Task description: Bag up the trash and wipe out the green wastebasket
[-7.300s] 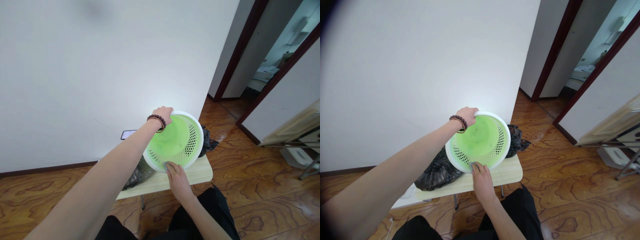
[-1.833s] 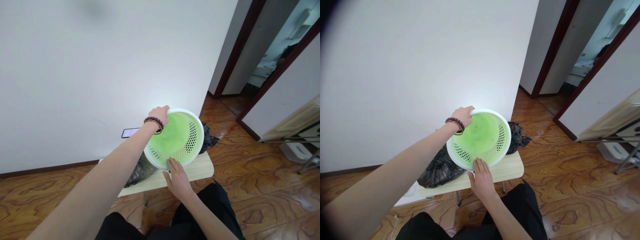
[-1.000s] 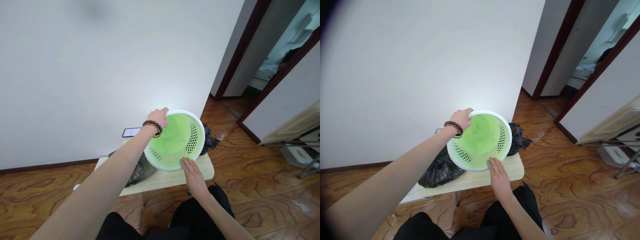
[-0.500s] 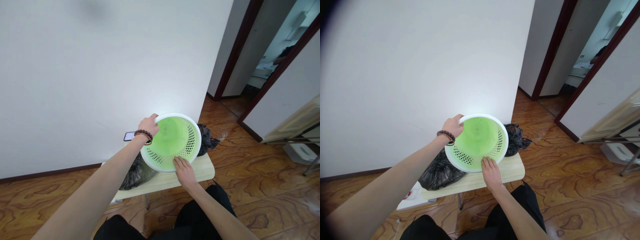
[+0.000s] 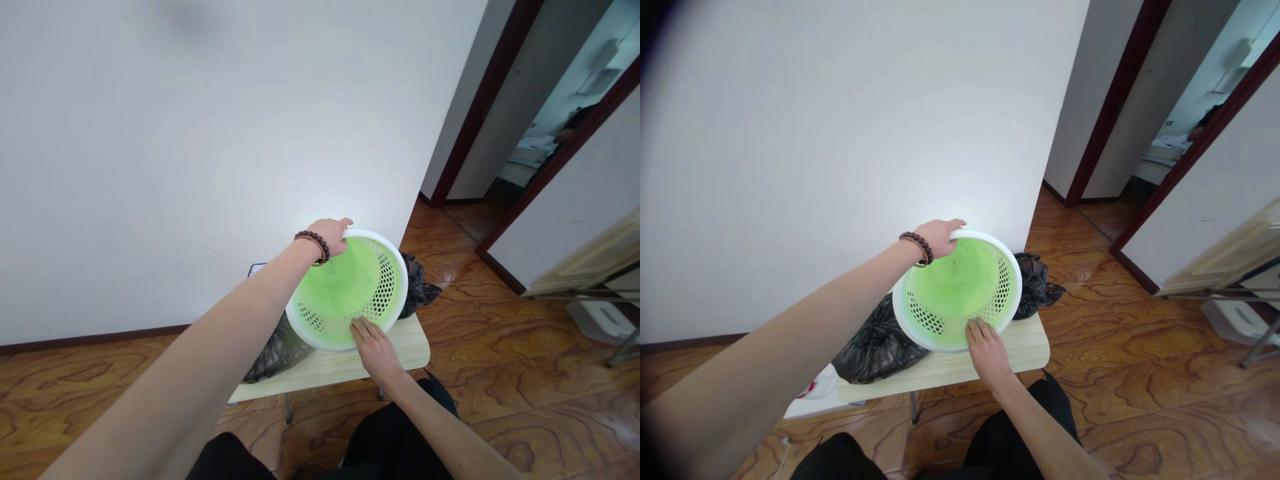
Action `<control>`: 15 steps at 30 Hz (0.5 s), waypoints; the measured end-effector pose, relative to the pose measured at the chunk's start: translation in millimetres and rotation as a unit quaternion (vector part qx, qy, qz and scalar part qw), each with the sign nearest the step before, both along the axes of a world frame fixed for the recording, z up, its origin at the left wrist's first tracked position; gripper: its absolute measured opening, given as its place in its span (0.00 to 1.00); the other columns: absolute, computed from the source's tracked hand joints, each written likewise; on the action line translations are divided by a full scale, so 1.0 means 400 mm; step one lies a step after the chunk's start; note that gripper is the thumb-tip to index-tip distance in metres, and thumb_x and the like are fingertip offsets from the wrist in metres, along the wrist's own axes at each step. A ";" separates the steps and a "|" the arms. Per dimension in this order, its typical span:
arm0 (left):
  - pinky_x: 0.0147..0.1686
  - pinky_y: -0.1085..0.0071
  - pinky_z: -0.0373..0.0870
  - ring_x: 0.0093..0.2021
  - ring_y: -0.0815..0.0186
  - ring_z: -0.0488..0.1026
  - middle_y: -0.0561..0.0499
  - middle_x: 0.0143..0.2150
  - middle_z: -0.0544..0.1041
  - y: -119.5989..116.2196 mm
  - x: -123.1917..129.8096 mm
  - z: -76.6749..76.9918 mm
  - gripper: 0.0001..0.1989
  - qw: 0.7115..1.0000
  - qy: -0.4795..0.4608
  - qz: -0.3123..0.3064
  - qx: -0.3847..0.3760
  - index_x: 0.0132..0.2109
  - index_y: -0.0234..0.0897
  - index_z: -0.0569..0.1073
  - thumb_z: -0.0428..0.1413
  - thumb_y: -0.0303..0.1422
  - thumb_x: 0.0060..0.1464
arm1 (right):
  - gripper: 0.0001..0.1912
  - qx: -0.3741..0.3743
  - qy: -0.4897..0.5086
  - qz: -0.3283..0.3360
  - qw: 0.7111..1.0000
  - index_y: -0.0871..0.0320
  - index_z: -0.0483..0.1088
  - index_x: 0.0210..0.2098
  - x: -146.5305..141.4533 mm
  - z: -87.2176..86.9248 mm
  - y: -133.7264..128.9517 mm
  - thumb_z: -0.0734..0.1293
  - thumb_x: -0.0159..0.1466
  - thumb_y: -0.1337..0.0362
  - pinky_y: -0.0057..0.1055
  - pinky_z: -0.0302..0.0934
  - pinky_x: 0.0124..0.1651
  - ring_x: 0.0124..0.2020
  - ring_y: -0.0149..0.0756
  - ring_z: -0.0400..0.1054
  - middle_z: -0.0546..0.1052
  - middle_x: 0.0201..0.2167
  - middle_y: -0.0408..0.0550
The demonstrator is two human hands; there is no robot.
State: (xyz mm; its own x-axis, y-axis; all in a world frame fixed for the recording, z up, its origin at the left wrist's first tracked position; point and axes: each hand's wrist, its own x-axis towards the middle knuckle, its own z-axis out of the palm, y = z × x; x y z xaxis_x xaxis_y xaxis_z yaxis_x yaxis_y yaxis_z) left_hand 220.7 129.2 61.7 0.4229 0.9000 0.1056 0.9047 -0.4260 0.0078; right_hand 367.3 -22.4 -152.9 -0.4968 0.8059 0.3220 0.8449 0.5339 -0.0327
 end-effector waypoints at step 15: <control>0.31 0.73 0.64 0.32 0.65 0.71 0.50 0.32 0.74 0.019 0.000 -0.022 0.20 0.999 -0.015 -0.022 -0.019 0.46 0.44 0.69 0.49 0.29 0.42 | 0.21 -0.090 0.194 0.037 0.976 0.60 0.58 0.55 -0.057 0.046 -0.070 0.54 0.63 0.69 0.38 0.53 0.57 0.55 0.36 0.54 0.63 0.54 0.52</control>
